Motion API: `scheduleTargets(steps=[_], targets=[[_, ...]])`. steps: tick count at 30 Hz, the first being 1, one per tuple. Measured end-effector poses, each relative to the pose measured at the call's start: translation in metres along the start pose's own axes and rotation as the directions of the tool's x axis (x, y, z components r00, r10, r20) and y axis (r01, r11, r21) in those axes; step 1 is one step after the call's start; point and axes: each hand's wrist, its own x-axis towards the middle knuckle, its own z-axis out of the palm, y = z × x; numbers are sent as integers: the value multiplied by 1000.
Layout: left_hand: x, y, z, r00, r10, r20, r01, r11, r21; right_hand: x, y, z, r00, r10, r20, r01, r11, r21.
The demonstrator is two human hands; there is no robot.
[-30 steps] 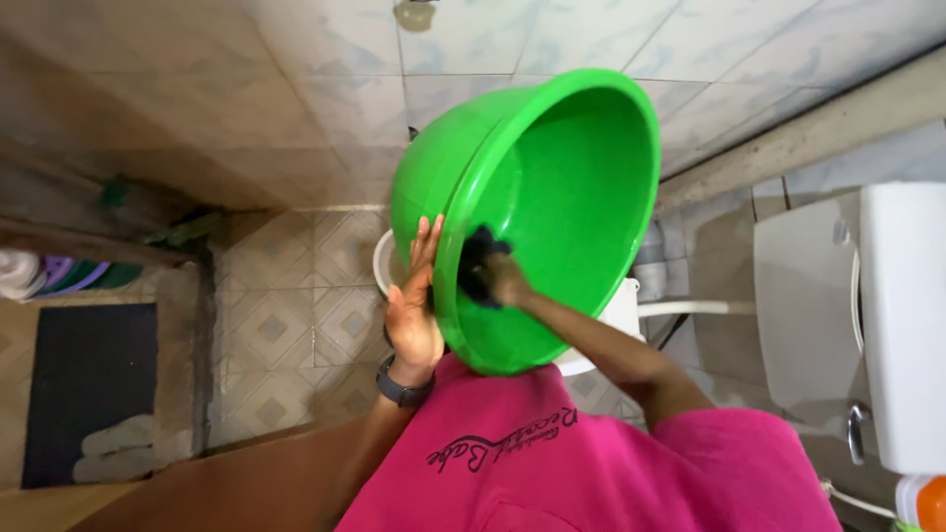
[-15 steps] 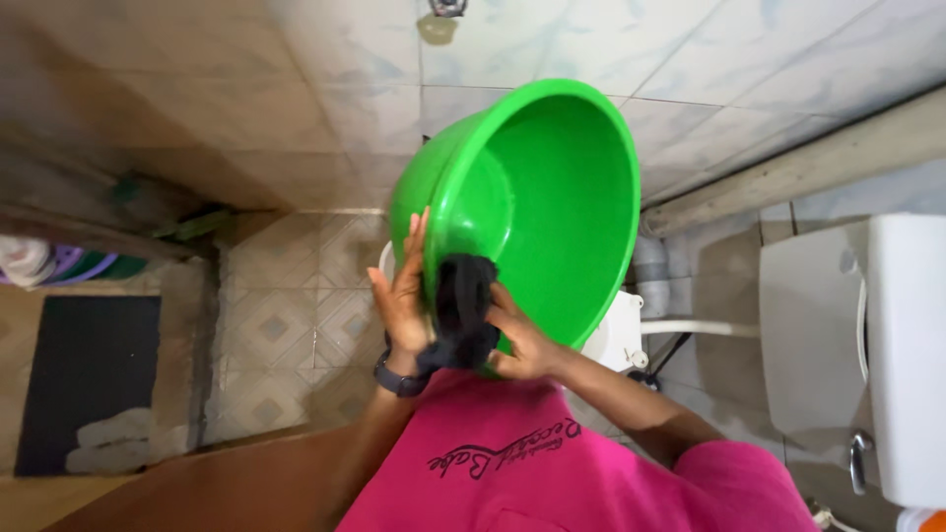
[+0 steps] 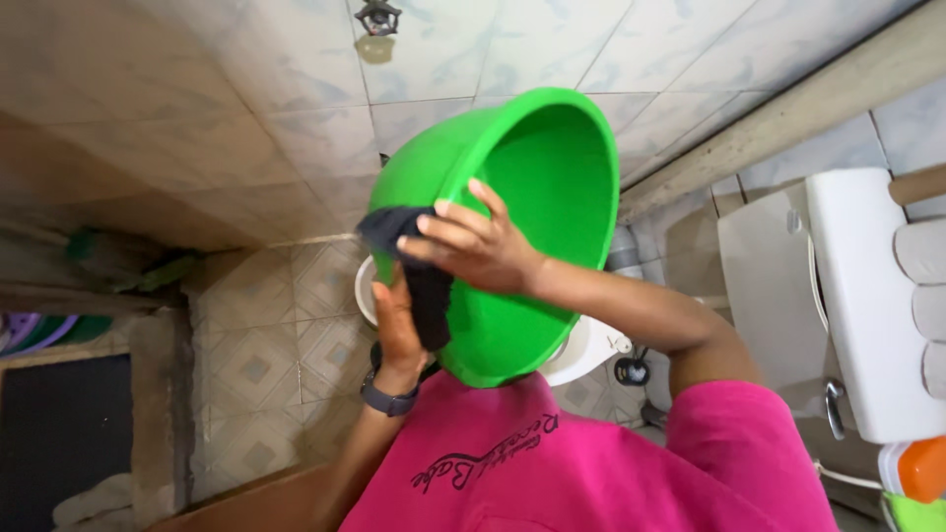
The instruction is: The person scrubs the inside of a green plastic basin with a dark cloth, repeatedly dipping the cloth into a white bucket of water to rinse it. The person continues wiping the basin's interior and rim throughout the clip.
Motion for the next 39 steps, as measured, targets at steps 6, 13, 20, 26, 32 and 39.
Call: scheduleTargets(steps=[6,13,20,26,32,39], targets=[[-9,-16,-10,973,-226,46,231,954,-189,21,24,-12,904,-427,-9,424,895,140],[-5,22,18,977,136,161,-207,770,604,16,82,4,979,-202,35,195,970,145],[-15,60,35,976,109,190,-210,713,669,-78,157,39,795,602,72,-595,753,280],[-26,72,38,979,118,164,-200,686,699,-226,124,107,473,878,76,-841,424,337],[-29,70,37,973,175,151,-230,655,720,-277,-59,118,-272,623,733,-437,-759,483],[-43,57,16,950,194,245,-312,635,707,-258,-55,110,-411,602,684,-155,-786,599]])
